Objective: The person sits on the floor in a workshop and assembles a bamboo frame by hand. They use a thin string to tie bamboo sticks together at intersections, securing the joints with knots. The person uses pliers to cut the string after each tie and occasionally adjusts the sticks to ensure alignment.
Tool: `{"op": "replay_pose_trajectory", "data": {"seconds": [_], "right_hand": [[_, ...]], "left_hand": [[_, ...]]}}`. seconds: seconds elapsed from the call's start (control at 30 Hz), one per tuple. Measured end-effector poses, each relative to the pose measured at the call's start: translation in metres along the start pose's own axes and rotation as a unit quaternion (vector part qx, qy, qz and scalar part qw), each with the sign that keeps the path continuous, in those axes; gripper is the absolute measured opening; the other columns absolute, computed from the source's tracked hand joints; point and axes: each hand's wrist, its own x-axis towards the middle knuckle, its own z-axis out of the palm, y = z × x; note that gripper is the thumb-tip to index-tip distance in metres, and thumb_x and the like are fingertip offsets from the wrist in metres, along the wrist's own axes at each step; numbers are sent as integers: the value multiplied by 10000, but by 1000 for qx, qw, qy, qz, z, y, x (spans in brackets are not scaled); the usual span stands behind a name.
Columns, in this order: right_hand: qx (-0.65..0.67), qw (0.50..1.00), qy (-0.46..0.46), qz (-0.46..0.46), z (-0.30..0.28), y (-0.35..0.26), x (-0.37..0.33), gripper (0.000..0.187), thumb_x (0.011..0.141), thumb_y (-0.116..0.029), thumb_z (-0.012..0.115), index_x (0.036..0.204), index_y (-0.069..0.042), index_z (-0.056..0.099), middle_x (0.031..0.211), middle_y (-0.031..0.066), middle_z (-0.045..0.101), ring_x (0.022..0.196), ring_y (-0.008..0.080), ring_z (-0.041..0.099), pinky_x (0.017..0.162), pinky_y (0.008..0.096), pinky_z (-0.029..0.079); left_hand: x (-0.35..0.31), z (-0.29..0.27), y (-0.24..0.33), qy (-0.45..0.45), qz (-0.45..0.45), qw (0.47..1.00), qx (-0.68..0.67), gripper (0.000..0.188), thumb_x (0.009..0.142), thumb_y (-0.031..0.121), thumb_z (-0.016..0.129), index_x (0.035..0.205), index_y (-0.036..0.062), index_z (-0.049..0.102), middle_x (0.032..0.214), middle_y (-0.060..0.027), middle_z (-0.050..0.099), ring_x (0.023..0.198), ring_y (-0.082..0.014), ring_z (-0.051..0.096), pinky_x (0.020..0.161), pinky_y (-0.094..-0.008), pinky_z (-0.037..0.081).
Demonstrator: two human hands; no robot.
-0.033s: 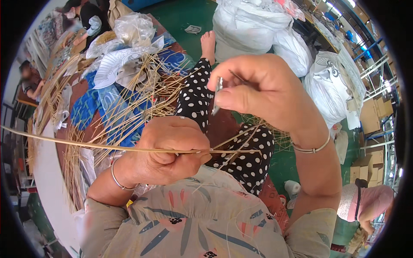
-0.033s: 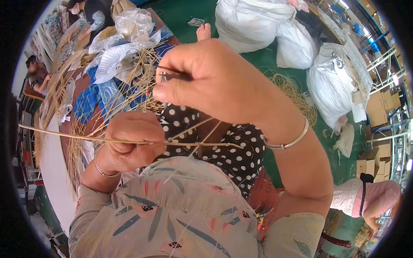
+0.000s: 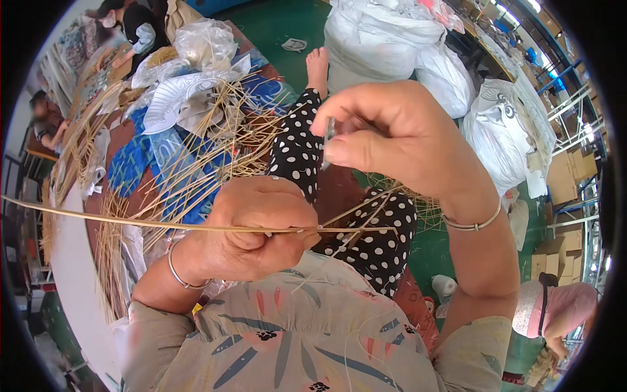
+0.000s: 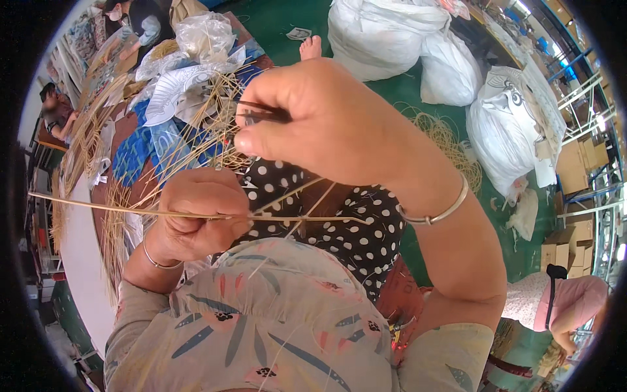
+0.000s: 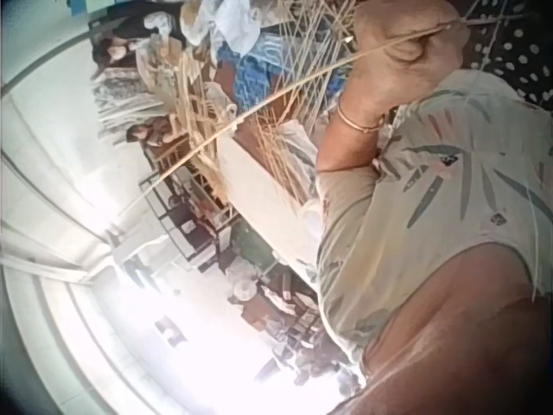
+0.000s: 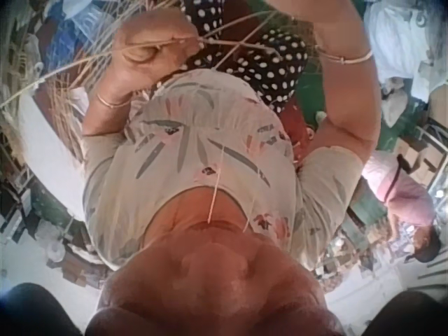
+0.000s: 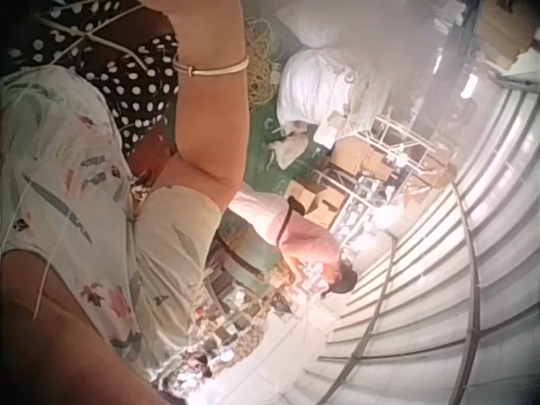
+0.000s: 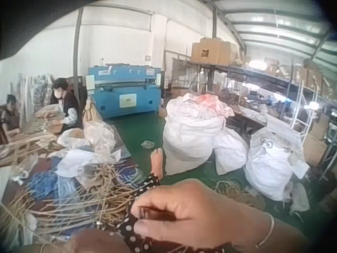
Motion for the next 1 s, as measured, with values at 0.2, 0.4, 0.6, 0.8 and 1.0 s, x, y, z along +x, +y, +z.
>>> {"op": "replay_pose_trajectory", "data": {"seconds": [0.2, 0.4, 0.6, 0.8, 1.0], "right_hand": [[-38, 999, -30, -3, 14, -5, 24, 188, 740, -221, 568, 814, -49, 585, 671, 94, 575, 728, 282, 563, 910, 602, 132], [-113, 991, 4, -65, 19, -19, 41, 178, 761, -136, 588, 883, -7, 577, 708, 69, 580, 659, 168, 529, 669, 338, 361], [335, 933, -64, -113, 47, -62, -16, 193, 797, -141, 566, 879, 32, 587, 735, 109, 584, 599, 177, 547, 492, 273, 427], [416, 839, -292, -195, 35, -26, -19, 165, 807, -86, 508, 882, 49, 567, 754, 128, 581, 597, 222, 544, 506, 294, 425], [54, 981, -57, -179, -20, -32, -1, 96, 692, -80, 639, 730, -4, 595, 661, 81, 584, 526, 162, 525, 440, 249, 397]], "left_hand": [[-4, -6, -1, 26, 17, 999, 7, 92, 595, -26, 602, 668, 17, 568, 597, -82, 534, 501, -198, 505, 451, -272, 375], [-9, -18, 1, 45, 16, 998, 44, 94, 594, -36, 580, 666, 23, 564, 587, -73, 530, 496, -200, 513, 444, -275, 383], [-5, -28, 3, 78, 68, 993, 50, 120, 608, -54, 555, 675, 46, 559, 570, -56, 525, 464, -204, 506, 421, -279, 385], [-4, -23, 5, 101, 65, 990, 77, 112, 581, -46, 540, 652, 39, 558, 577, -64, 538, 458, -193, 494, 409, -271, 360], [0, -16, 14, -11, 125, 987, 97, 95, 589, -28, 546, 656, 39, 551, 586, -67, 526, 439, -200, 486, 390, -278, 362]]}}
